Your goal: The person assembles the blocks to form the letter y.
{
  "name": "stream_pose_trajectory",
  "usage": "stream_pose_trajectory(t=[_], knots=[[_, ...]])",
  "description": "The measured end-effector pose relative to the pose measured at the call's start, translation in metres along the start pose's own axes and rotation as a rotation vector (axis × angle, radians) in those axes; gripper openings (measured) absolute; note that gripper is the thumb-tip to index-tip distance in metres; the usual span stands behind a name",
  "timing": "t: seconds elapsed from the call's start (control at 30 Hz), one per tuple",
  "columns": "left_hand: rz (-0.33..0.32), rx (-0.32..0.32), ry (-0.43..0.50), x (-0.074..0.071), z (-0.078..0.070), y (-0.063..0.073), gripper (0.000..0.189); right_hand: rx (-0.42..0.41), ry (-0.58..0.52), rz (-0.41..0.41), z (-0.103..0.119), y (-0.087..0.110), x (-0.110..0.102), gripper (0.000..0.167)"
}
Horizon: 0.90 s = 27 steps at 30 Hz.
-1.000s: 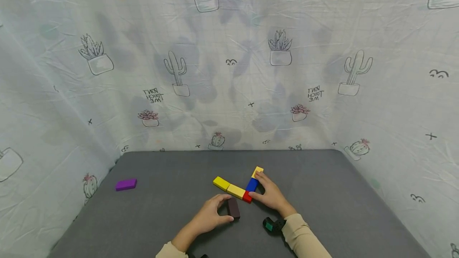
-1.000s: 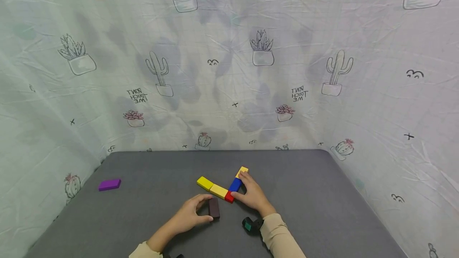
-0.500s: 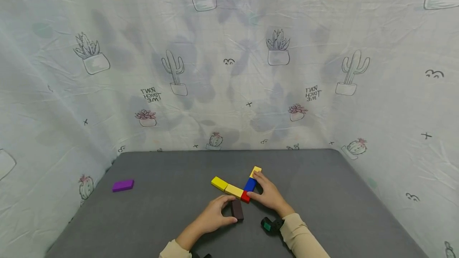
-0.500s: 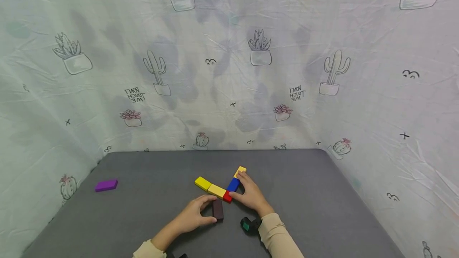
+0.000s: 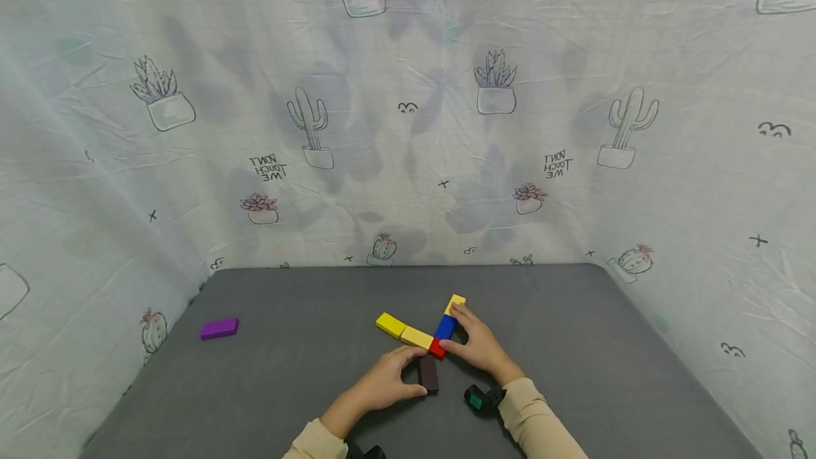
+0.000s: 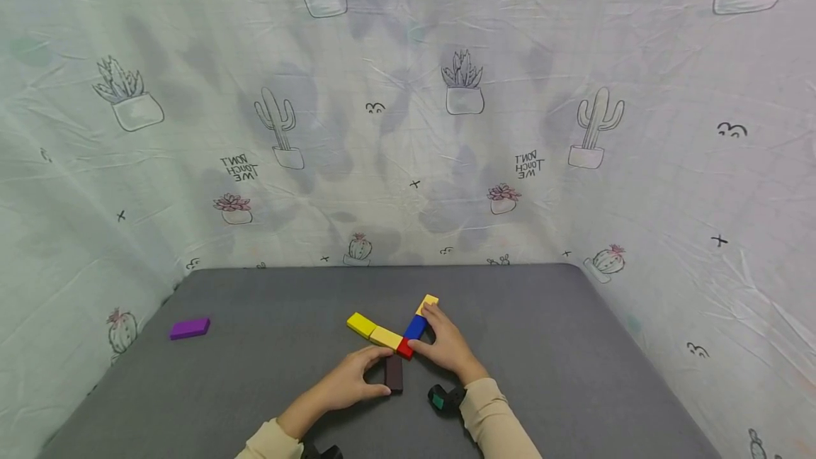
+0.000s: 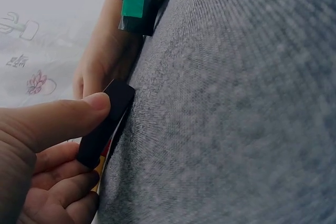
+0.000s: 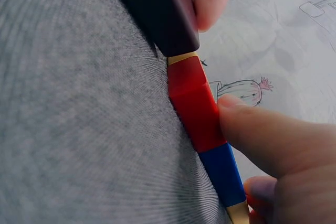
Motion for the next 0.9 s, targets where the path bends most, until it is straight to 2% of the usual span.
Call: stream_pose_trajectory(t=[0.33, 0.6, 0.9], knots=[[0.072, -0.008, -0.109, 0.0002, -0.0031, 0.0016, 0.062, 0.012, 0.0, 0.012, 0.0023, 0.0, -0.0021, 0.078], [0.103, 0.007, -0.109, -0.0021, -0.001, 0.003, 0.064, 0.01, -0.011, 0.023, 0.0022, -0.0003, -0.0006, 0.078], [0.102, -0.032, -0.075, -0.0039, -0.0003, 0.0027, 0.056, 0.009, -0.008, 0.016, -0.0002, -0.0002, -0.0012, 0.077]])
Point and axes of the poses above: each hand's wrist, its own y-axis away from the middle knuckle, its own x-axis out of the palm, z = x × y, the point moved 3 cm from there along -y, towards the middle knuckle, and after that the axes turned 6 degrees about z, right-handed, at the moved point
